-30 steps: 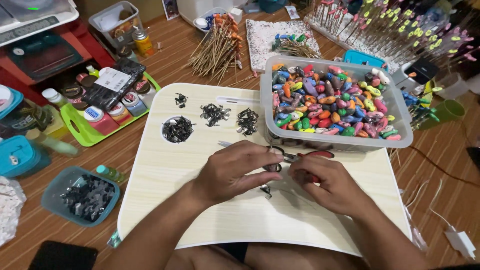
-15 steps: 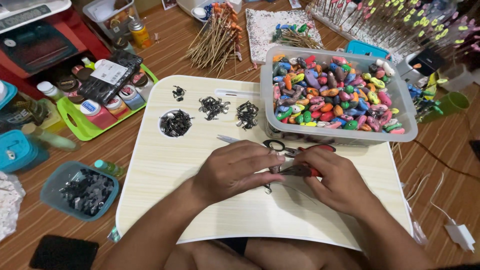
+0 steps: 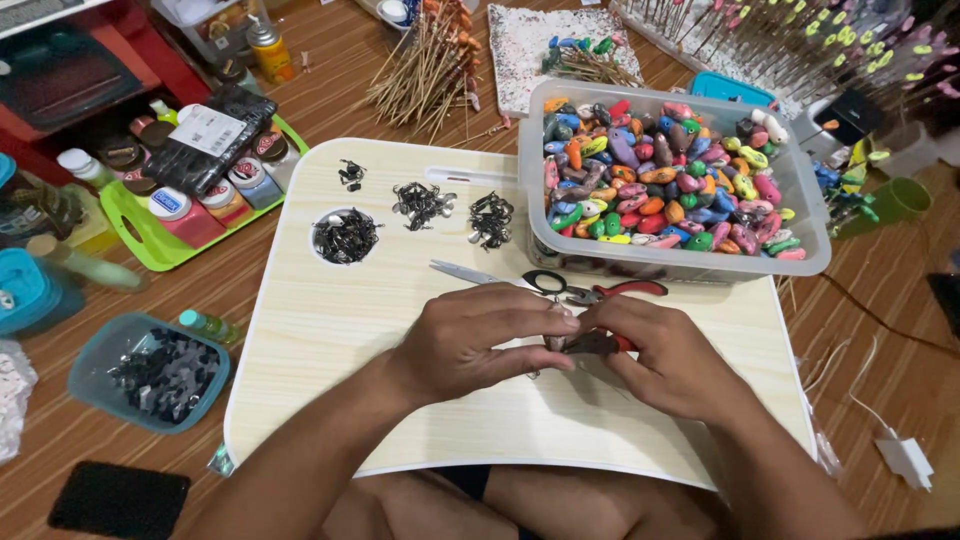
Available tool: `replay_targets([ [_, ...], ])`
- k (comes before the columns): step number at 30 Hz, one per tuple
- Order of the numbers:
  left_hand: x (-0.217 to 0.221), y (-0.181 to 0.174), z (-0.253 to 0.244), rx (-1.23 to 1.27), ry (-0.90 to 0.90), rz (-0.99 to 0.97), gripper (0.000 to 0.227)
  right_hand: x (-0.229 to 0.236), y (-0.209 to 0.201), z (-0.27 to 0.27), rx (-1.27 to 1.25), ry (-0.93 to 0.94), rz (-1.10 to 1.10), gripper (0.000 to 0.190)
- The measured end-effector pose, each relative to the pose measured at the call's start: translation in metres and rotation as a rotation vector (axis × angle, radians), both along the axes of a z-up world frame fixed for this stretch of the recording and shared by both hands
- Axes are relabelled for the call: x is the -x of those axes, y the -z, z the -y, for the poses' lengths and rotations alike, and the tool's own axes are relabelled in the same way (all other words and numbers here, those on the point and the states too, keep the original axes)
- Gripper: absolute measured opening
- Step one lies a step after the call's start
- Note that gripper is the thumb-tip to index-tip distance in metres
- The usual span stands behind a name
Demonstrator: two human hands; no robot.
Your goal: Assembling fishing lures by attaching hooks and rings to lure bodies using pliers and scissors
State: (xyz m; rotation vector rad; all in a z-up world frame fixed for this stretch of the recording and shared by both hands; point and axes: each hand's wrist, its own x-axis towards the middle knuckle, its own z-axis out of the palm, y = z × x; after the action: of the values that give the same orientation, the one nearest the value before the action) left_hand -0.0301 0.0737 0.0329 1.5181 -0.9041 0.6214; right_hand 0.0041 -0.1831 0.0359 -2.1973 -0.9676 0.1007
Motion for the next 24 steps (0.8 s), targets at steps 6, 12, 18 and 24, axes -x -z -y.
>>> replay_targets([
  [6,0.009,0.008,0.009,0.028,0.163,-0.156,0.025,-0.016,0.028,0.008,-0.057,-0.186,-0.055,0.036],
  [12,0.015,-0.001,0.011,-0.05,0.255,-0.087,0.025,-0.024,0.026,0.002,0.052,-0.204,0.009,0.015],
  [18,0.02,-0.003,0.014,-0.133,0.23,0.039,0.024,-0.027,0.026,0.004,0.239,-0.151,0.121,0.019],
  [24,0.024,-0.006,0.011,-0.269,0.147,0.134,0.022,-0.038,0.028,0.0,0.434,-0.219,0.167,0.024],
])
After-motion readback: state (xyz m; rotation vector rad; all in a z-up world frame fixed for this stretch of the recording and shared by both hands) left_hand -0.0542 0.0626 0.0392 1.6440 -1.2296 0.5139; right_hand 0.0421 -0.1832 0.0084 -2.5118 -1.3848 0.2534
